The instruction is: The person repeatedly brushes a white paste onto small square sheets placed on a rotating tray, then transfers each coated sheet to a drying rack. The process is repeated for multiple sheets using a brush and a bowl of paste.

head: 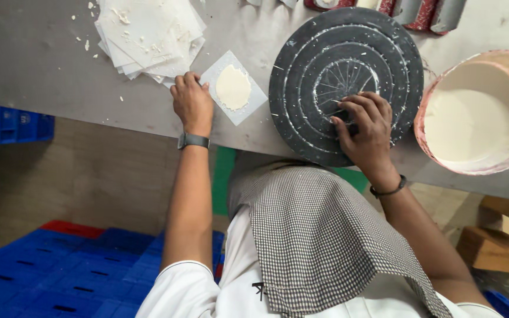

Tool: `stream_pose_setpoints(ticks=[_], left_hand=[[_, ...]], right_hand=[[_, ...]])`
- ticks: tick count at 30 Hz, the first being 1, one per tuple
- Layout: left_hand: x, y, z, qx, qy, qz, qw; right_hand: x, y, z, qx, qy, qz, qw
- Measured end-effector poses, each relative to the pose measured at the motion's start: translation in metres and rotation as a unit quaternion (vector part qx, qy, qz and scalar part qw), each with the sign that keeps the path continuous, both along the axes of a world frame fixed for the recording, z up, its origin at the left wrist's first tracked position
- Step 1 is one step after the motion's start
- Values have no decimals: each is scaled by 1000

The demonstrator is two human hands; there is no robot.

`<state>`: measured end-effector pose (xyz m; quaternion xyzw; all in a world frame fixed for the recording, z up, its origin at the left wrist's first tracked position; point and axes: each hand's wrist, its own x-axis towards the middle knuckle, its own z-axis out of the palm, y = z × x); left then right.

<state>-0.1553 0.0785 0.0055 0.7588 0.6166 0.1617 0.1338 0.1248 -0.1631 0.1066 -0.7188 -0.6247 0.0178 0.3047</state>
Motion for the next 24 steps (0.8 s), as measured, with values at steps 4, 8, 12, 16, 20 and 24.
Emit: stream_pose_setpoints(ticks=[4, 8, 12, 16, 20, 24], left_hand=[[3, 4, 12, -25, 18, 0, 1000], [6, 13, 14, -43, 50, -4, 998], [6, 22, 14, -44, 71, -23, 996], [8, 30, 17, -100, 81, 8, 992], [11, 30, 18, -125, 73, 36, 989], [7, 26, 14, -82, 49, 18, 995]], right_hand=[[-1, 0, 1, 5, 8, 2, 1000], [0, -1, -1, 10, 23, 3, 1000], [1, -2, -3, 24, 29, 5, 999], [3, -1, -5, 29, 35, 13, 999], [5, 0, -6, 30, 28, 16, 999], [6, -1, -7, 29, 28, 16, 999]])
